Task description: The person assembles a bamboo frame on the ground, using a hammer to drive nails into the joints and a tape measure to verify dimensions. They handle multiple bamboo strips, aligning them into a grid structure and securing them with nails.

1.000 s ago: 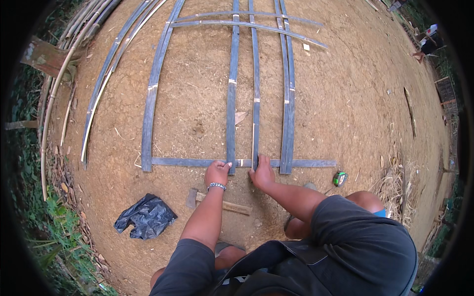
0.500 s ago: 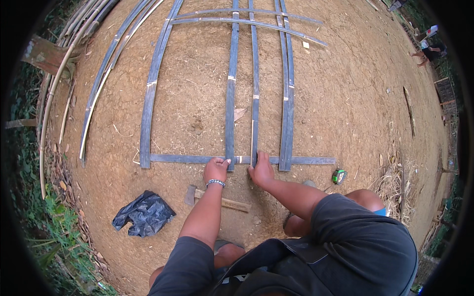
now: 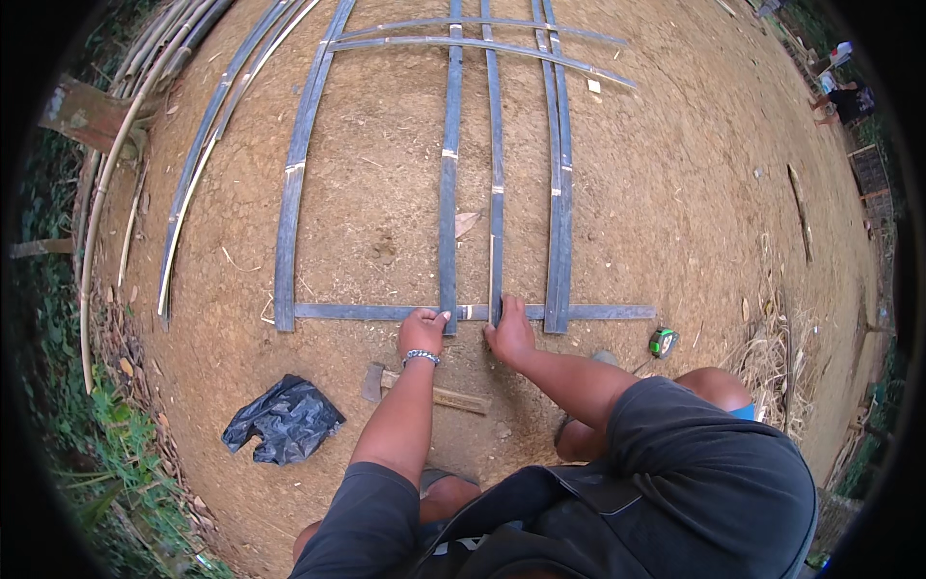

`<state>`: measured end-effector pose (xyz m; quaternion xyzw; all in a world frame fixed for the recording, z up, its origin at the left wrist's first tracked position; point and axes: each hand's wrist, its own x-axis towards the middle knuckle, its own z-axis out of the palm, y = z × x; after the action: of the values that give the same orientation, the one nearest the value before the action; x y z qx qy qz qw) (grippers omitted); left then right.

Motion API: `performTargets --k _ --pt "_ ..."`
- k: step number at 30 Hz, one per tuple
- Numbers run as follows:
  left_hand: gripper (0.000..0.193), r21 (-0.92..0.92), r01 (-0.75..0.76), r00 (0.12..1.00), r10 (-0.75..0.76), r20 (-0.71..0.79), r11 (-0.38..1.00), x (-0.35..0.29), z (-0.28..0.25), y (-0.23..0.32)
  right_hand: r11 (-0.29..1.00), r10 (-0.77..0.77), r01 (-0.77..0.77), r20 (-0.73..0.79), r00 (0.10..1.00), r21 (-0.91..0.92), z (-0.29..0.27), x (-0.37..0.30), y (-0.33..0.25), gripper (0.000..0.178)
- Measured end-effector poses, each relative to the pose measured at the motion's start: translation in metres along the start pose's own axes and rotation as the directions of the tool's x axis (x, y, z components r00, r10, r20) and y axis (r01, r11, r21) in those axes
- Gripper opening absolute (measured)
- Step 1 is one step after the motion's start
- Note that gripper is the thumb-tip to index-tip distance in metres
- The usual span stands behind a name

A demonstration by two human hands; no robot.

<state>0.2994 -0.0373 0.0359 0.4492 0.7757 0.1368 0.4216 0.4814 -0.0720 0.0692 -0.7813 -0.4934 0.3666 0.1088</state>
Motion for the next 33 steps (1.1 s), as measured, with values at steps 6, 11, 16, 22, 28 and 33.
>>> performTargets --k 6,11,16,22,28,33 --pt "0.031 0.045 0.038 0.999 -0.040 0.029 0.998 0.0028 0.0011 -0.0032 1.000 -0.005 0.005 0.001 1.000 0.007 0.0014 0.0024 0.0025 0.065" --pt "0.032 0.054 0.044 0.998 -0.046 0.033 0.998 0.0022 -0.0010 -0.0020 1.000 -0.007 0.007 0.002 1.000 0.001 0.0030 0.0032 0.0033 0.066" --pt "0.028 0.051 0.008 1.000 -0.008 -0.004 0.999 -0.0030 -0.0026 0.0036 1.000 -0.007 0.007 0.006 1.000 -0.010 0.0045 0.0055 0.0063 0.064" --pt "0.029 0.047 0.019 1.000 -0.019 0.002 0.999 0.0005 -0.0002 -0.0028 1.000 -0.023 0.023 -0.019 1.000 -0.001 0.0050 0.0043 0.0036 0.057" --pt "0.031 0.034 0.021 1.000 -0.021 0.002 0.999 0.0010 -0.0006 -0.0040 1.000 0.003 -0.003 0.020 1.000 -0.017 0.0019 0.0038 0.0012 0.064" --pt "0.029 0.039 -0.006 1.000 0.006 -0.022 0.999 0.0000 0.0014 -0.0023 1.000 -0.028 0.028 0.007 1.000 -0.012 -0.0020 0.0022 0.0020 0.057"
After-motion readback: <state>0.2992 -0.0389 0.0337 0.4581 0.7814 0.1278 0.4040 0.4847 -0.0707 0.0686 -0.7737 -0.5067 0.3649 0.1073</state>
